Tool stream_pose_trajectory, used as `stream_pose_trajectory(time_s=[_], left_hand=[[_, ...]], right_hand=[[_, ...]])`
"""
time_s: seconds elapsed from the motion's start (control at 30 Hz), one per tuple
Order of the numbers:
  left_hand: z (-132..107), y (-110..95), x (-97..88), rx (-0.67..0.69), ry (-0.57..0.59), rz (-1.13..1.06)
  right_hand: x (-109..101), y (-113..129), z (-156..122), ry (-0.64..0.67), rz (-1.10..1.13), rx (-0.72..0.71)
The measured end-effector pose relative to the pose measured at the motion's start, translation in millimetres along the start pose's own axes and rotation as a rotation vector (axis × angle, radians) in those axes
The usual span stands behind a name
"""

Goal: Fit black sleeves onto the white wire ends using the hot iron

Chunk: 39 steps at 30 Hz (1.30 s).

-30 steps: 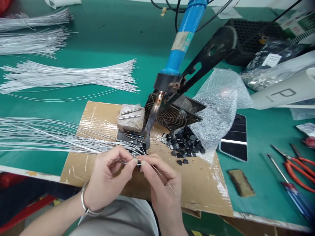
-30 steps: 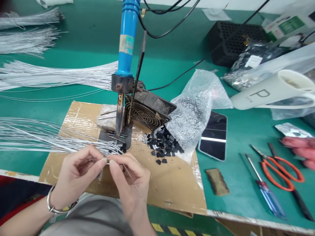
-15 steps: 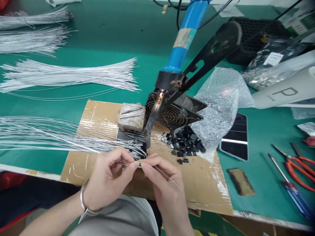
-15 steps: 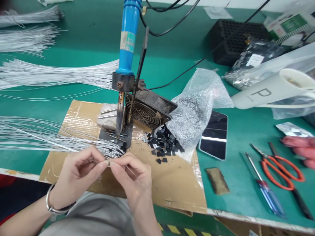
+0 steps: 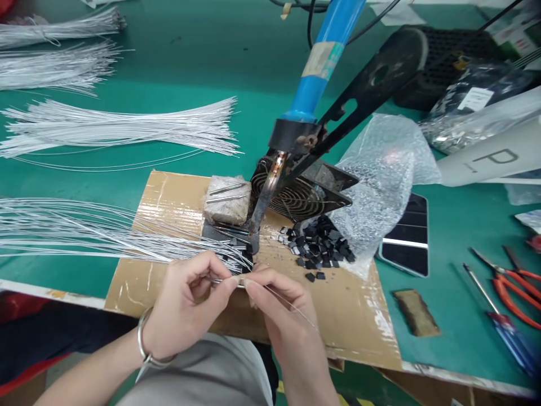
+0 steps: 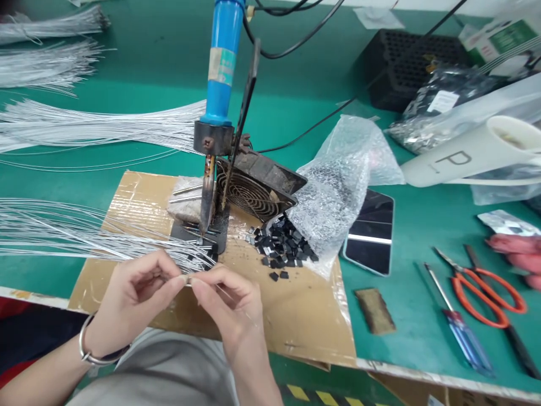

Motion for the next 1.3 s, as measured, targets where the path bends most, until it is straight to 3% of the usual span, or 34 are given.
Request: stream_pose_trajectory(time_s=[0.17, 0.5, 1.0, 1.17, 1.3], left_hand=[[-4, 1, 0.4, 0.060, -0.006, 0.036], [-7, -15, 1.8, 0.220, -0.003, 0.119], [-12, -9, 2.0, 0.232, -0.127, 0.082], [-10, -5, 1.4, 0.174, -0.140, 0.030], [-8, -3, 0.2, 0.109, -0.130, -0.043]], right_hand=[[1, -3, 3, 0.040, -0.016, -0.042], [2, 5, 1, 0.021, 0.008, 0.070], [6, -8, 1, -0.060, 0.130, 0.010], [5, -8, 0, -0.047, 0.126, -0.018], [3, 0, 0, -0.003, 0.033, -0.126]])
Point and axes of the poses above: each hand's wrist, its own z-axis towards the middle knuckle, its own x-axis out of the palm, y = z × x, the point moved 9 cm from there along z, towards the middle knuckle, and after that the axes turned 14 degrees about -z, right-handed, at the moved point
